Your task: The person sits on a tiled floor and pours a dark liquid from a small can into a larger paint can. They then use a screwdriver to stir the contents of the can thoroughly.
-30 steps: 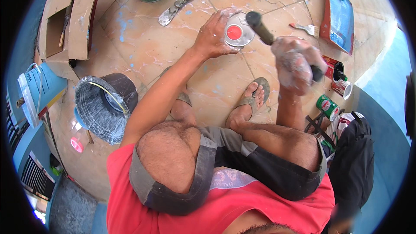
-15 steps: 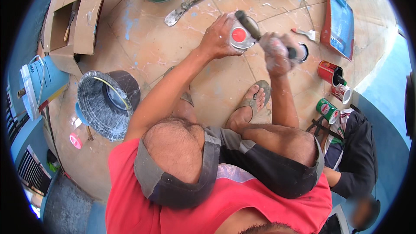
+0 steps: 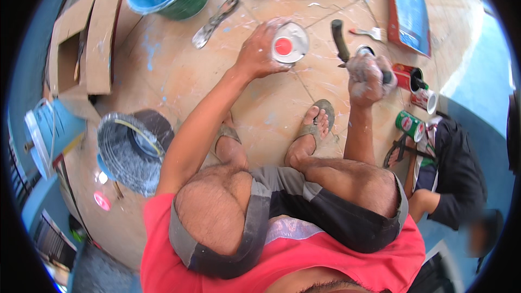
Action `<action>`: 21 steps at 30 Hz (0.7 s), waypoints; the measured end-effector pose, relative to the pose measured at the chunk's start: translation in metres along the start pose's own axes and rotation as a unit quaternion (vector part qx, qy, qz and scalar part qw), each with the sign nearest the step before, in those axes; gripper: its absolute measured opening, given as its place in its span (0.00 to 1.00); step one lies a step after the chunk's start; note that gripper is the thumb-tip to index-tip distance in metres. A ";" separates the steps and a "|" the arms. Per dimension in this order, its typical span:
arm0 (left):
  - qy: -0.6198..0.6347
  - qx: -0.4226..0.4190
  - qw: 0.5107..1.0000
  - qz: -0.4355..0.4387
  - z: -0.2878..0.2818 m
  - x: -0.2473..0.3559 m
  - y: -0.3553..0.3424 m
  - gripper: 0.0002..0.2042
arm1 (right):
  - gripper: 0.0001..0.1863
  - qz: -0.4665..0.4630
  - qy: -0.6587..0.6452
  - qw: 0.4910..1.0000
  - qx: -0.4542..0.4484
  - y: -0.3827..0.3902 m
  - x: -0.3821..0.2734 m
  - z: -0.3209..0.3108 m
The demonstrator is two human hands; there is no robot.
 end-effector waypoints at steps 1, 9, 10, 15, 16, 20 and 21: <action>0.007 0.000 1.000 -0.004 0.001 -0.001 0.000 0.61 | 0.19 0.012 0.058 0.998 0.039 0.006 0.002 -0.015; 0.154 0.064 0.981 -0.095 0.015 -0.022 0.022 0.64 | 0.19 -0.001 -0.049 0.998 0.035 0.026 -0.003 -0.007; 0.152 0.048 0.980 -0.120 0.021 -0.026 0.023 0.64 | 0.19 -0.010 -0.077 0.997 0.019 0.020 -0.003 0.005; 0.127 0.070 0.986 -0.081 0.016 -0.019 0.017 0.60 | 0.21 0.024 -0.136 0.990 -0.042 -0.020 0.025 0.075; 0.118 0.075 0.988 -0.072 0.013 -0.017 0.016 0.59 | 0.22 0.007 -0.133 0.989 -0.062 -0.027 0.028 0.089; 0.100 0.062 0.990 -0.083 0.012 -0.019 0.018 0.58 | 0.22 0.013 -0.067 0.995 -0.069 -0.044 0.048 0.115; 0.088 0.070 0.991 -0.074 0.011 -0.019 0.019 0.57 | 0.22 0.007 -0.036 0.998 -0.052 -0.044 0.046 0.109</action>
Point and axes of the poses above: each hand's wrist, its own y-axis away from the middle knuckle, its own z-axis out of the palm, x = y × z, the point moved 9 cm from there along -y, towards the middle knuckle, and after that the axes turned 5 degrees about -y, right-handed, at the moved point
